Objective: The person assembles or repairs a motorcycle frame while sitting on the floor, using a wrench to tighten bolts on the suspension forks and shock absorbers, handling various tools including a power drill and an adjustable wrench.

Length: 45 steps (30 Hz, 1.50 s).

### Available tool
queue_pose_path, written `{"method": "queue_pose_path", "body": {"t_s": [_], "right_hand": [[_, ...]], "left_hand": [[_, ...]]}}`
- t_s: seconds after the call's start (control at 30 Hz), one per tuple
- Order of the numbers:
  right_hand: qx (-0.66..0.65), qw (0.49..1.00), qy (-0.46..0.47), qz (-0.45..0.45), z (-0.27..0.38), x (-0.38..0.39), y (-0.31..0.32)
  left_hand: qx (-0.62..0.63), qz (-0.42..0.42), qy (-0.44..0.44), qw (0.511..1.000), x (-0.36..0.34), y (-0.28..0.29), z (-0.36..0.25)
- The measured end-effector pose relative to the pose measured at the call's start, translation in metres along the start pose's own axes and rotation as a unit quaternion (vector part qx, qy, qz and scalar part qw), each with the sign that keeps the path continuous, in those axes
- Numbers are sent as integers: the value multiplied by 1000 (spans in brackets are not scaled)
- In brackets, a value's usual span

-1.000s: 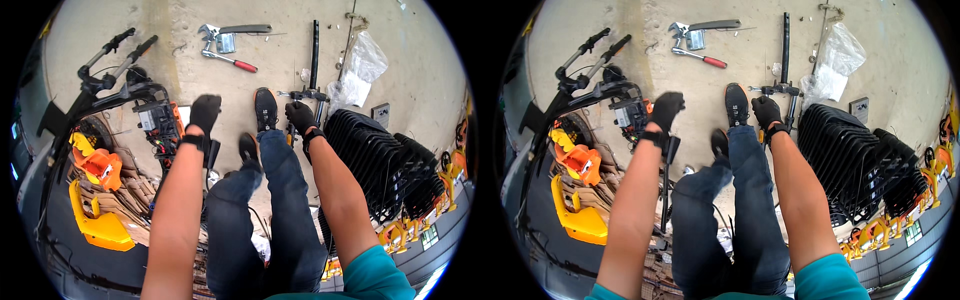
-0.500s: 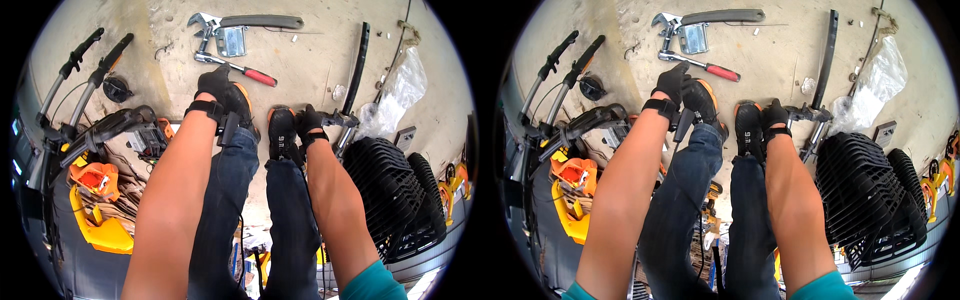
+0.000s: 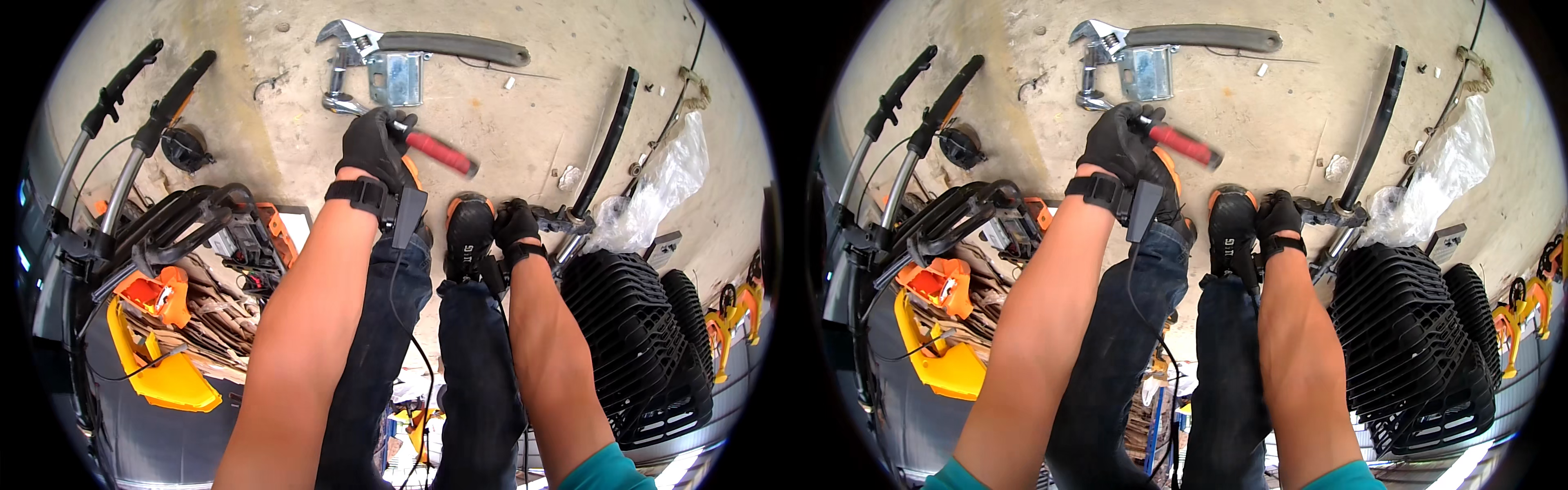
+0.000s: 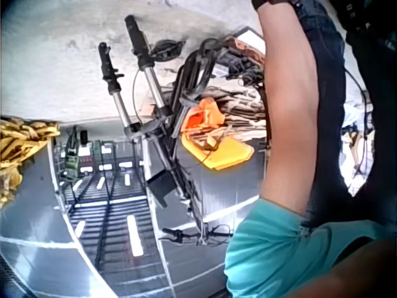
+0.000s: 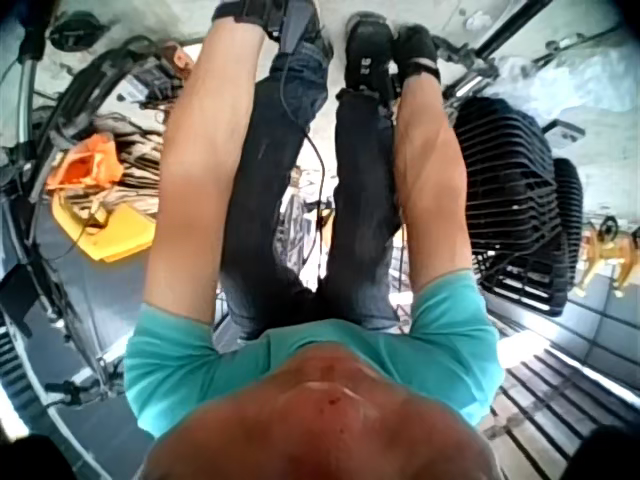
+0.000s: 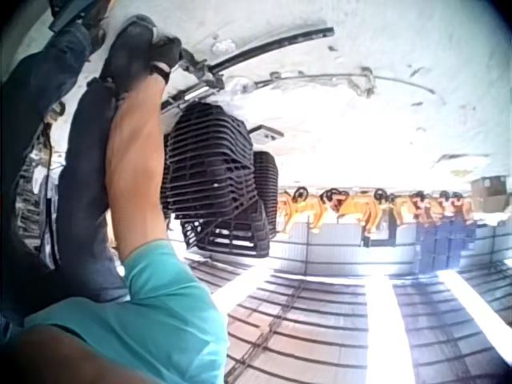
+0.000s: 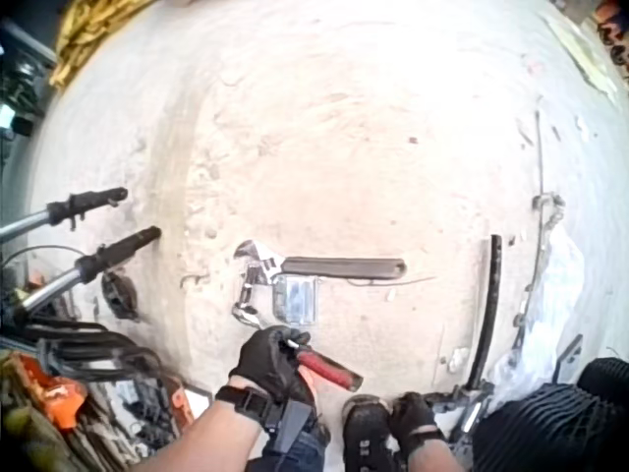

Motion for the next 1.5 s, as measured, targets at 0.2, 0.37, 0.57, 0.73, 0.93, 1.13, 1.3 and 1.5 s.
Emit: {"method": "queue_pose_path", "body": {"t_s": [0.2,0.37,0.57,0.73,0.93,1.13,1.3,1.5], "right_hand": [[96,992,-36,68,-3,-16,-4],[27,996,-83,29,-11,-15,-17],[-25,994,-92,-43,-18,-16,-25],[5,998,-52,-38,-17,-15,-25],[-14,999,-44,-23,-4,-1,-8],[-66,994,-40,-73,-7,-8,-11],[-427,863,-256,-91,-45,-14,-56],[-723,544,-425,28,-12,17,-18]], "left_hand": [[187,-152,64,968,21,15,-11],[-30,-208,-146,967,19,17,-57],[-270,-164,-339,886,12,-3,-95],[-394,-128,-566,712,-3,-42,-112],[-580,-42,-496,645,-32,-87,-109],[-621,6,-537,571,-59,-95,-108],[-651,8,-542,531,-35,-111,-122],[-688,42,-480,543,-39,-83,-120]]}}
Point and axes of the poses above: each hand's wrist, its own x-axis away from the middle knuckle, its own y-axis out of the back of the hand, z = x × y, the point moved 2 cm from there along -x, towards the middle knuckle, and after that the axes turned 10 degrees about -z, right-handed, at the moved point
